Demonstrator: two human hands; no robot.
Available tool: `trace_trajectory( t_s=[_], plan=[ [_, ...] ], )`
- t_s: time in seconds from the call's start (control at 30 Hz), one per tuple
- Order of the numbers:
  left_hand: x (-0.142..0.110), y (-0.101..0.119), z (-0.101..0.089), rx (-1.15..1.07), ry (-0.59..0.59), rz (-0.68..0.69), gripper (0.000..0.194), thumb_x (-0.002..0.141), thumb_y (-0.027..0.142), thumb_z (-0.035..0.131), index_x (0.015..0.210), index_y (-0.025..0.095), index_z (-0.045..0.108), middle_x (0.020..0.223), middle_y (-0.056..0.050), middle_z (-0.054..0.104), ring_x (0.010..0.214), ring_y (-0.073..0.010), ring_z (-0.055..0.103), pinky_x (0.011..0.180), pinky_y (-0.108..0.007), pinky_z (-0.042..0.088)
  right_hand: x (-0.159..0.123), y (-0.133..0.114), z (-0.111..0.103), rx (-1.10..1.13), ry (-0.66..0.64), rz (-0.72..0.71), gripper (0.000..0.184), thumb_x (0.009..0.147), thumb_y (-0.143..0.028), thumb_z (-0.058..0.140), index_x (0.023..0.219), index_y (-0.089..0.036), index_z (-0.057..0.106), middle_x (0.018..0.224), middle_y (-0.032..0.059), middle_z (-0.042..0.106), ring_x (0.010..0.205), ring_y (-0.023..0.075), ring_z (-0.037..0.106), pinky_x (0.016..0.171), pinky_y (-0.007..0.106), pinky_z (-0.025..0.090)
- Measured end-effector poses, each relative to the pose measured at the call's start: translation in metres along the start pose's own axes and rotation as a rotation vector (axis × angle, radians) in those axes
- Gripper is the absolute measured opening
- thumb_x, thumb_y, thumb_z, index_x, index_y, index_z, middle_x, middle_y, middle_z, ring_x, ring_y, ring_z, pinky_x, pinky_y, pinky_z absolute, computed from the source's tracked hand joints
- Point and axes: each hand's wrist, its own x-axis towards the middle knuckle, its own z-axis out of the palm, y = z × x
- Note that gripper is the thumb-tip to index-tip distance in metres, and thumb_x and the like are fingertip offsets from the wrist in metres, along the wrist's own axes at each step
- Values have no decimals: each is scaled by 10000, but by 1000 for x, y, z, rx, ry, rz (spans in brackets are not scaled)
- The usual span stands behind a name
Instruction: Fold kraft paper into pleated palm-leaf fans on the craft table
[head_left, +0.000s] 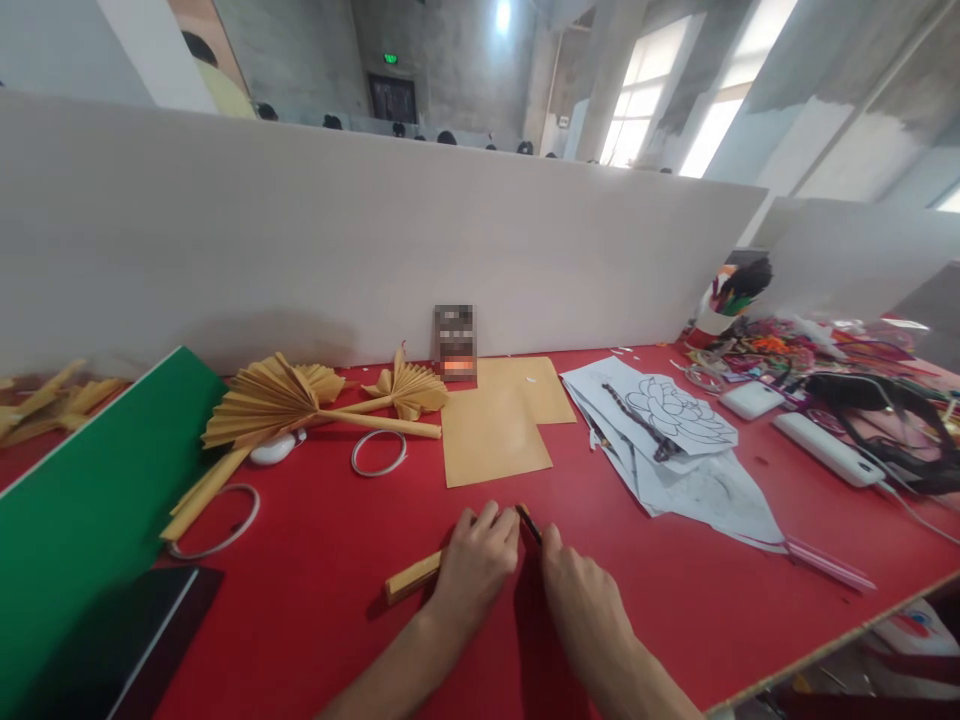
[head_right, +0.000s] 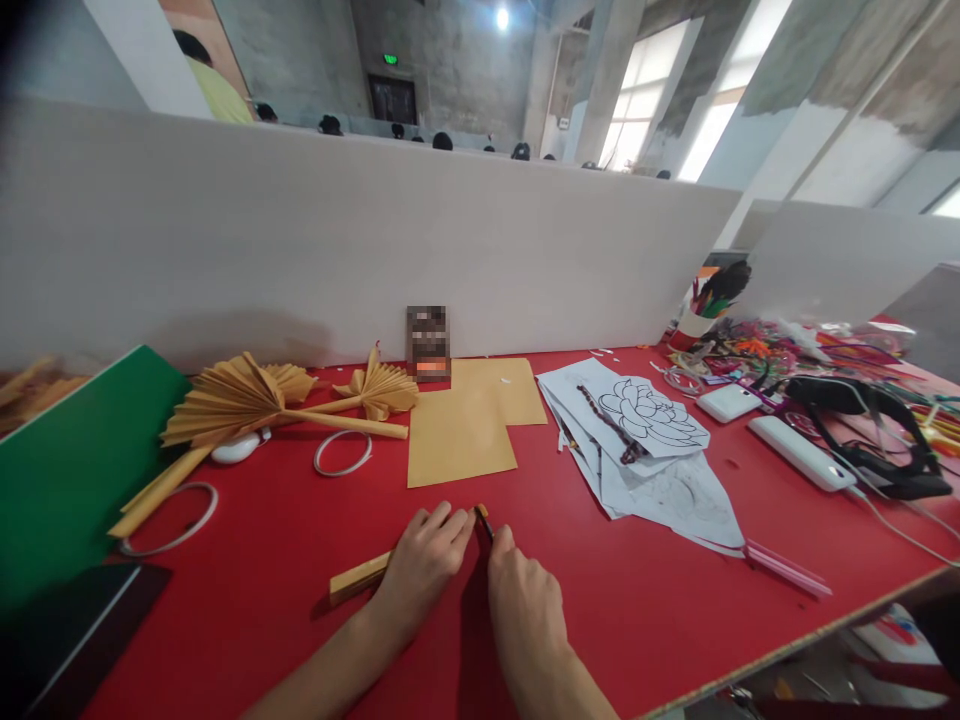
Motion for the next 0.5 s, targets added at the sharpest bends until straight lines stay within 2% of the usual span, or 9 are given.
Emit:
trace_trajectory(
  t_s=[0.17,0.37,0.5],
  plan=[
    [1,0,-2,2,-13,17,169,991,64,570,1059,137,707,932,-78,666,900,-243,588,690,-370,461,1,0,-5,-34,-13,-3,215,973,-20,508,1080,-188,590,672,39,703,627,203,769,523,196,496],
    [2,0,-3,-3,-22,32,149,989,78,587,1028,142,715,911,-81,658,884,-240,577,669,-357,449,1,1,-11,19,-5,-8,117,1022,-138,529,1104,-182,601,657,39,687,623,194,757,526,191,492],
    [3,3,-4,-3,-15,27,119,961,65,629,970,133,725,899,-80,657,875,-243,580,671,-357,451,2,-2,-21,-62,-46,-10,239,1000,1,483,1100,-167,622,736,57,726,681,204,780,559,207,525]
  ],
)
